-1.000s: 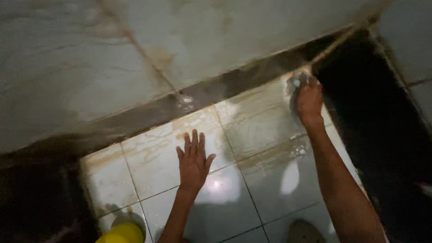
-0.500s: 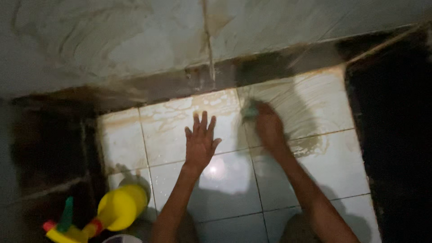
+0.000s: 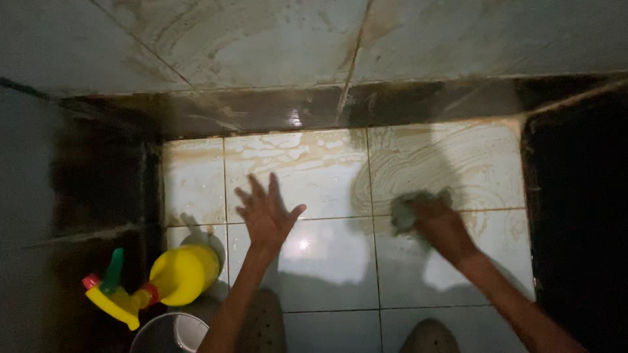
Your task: The person scrubs the tiled floor and lower wall of a shower area using a cloth. They repeatedly wipe the grout lines and corners, moving a yellow cleaning bottle and a metal pot aside to reach the work area.
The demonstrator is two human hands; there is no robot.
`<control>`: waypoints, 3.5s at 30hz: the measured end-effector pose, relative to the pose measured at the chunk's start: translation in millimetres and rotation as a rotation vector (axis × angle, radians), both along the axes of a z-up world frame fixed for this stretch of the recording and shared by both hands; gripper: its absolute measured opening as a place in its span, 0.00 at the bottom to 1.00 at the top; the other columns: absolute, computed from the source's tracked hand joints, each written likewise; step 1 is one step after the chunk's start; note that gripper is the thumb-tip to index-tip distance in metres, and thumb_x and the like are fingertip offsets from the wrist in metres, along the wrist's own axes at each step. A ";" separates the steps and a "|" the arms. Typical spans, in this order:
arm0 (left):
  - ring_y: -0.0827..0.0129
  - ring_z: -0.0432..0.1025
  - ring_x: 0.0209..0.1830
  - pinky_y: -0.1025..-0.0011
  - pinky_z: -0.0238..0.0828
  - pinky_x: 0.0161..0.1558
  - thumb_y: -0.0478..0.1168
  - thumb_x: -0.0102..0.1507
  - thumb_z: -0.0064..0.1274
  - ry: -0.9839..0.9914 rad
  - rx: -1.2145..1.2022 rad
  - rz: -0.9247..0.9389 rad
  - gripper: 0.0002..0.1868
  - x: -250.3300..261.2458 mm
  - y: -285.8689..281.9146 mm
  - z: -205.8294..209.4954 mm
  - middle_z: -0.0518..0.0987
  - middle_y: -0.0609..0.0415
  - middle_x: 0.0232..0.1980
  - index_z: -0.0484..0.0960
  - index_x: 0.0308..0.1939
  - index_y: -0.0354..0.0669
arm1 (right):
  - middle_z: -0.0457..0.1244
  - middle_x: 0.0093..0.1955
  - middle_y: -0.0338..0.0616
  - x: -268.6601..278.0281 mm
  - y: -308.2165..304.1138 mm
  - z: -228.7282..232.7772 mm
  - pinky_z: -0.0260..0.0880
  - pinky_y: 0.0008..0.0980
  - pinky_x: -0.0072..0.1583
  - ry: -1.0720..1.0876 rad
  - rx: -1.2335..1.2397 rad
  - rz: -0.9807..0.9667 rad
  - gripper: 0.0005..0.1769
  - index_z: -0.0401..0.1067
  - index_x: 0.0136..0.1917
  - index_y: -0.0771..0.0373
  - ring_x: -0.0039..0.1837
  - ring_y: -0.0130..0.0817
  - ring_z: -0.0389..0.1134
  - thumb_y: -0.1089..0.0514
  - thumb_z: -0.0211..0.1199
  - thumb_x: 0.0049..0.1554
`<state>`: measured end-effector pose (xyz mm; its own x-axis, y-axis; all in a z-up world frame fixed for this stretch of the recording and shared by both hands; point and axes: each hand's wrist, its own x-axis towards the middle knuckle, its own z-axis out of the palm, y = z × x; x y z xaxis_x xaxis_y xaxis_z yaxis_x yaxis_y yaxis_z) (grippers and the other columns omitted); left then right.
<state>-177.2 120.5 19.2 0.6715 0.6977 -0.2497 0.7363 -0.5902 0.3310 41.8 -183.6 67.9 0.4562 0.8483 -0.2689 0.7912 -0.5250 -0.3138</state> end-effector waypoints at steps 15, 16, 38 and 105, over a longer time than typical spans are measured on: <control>0.16 0.30 0.77 0.13 0.39 0.61 0.72 0.55 0.60 -0.027 0.043 0.111 0.59 -16.3 6.4 -30.0 0.36 0.32 0.83 0.49 0.81 0.59 | 0.66 0.64 0.57 -95.1 147.1 -80.4 0.70 0.50 0.59 0.038 0.226 0.268 0.31 0.73 0.60 0.70 0.60 0.53 0.71 0.46 0.71 0.52; 0.17 0.29 0.77 0.13 0.39 0.61 0.73 0.54 0.61 -0.063 0.038 0.125 0.59 -15.3 4.8 -28.8 0.37 0.33 0.83 0.49 0.81 0.59 | 0.67 0.63 0.55 -81.9 135.9 -78.9 0.70 0.52 0.58 -0.001 0.223 0.290 0.31 0.75 0.59 0.68 0.58 0.53 0.71 0.43 0.71 0.53; 0.18 0.24 0.78 0.10 0.30 0.61 0.70 0.49 0.67 -0.129 -0.058 0.229 0.64 16.3 27.4 -34.0 0.32 0.40 0.84 0.48 0.81 0.64 | 0.67 0.65 0.52 -91.6 177.8 -66.7 0.77 0.39 0.55 0.013 0.078 0.403 0.21 0.72 0.61 0.64 0.58 0.45 0.73 0.56 0.65 0.55; 0.43 0.44 0.81 0.42 0.42 0.74 0.50 0.58 0.66 -0.347 0.080 0.563 0.52 -94.7 -74.3 -47.8 0.50 0.32 0.80 0.54 0.74 0.25 | 0.67 0.58 0.64 -171.8 301.0 -92.6 0.68 0.47 0.63 0.047 0.430 0.808 0.25 0.71 0.62 0.72 0.61 0.60 0.67 0.71 0.52 0.50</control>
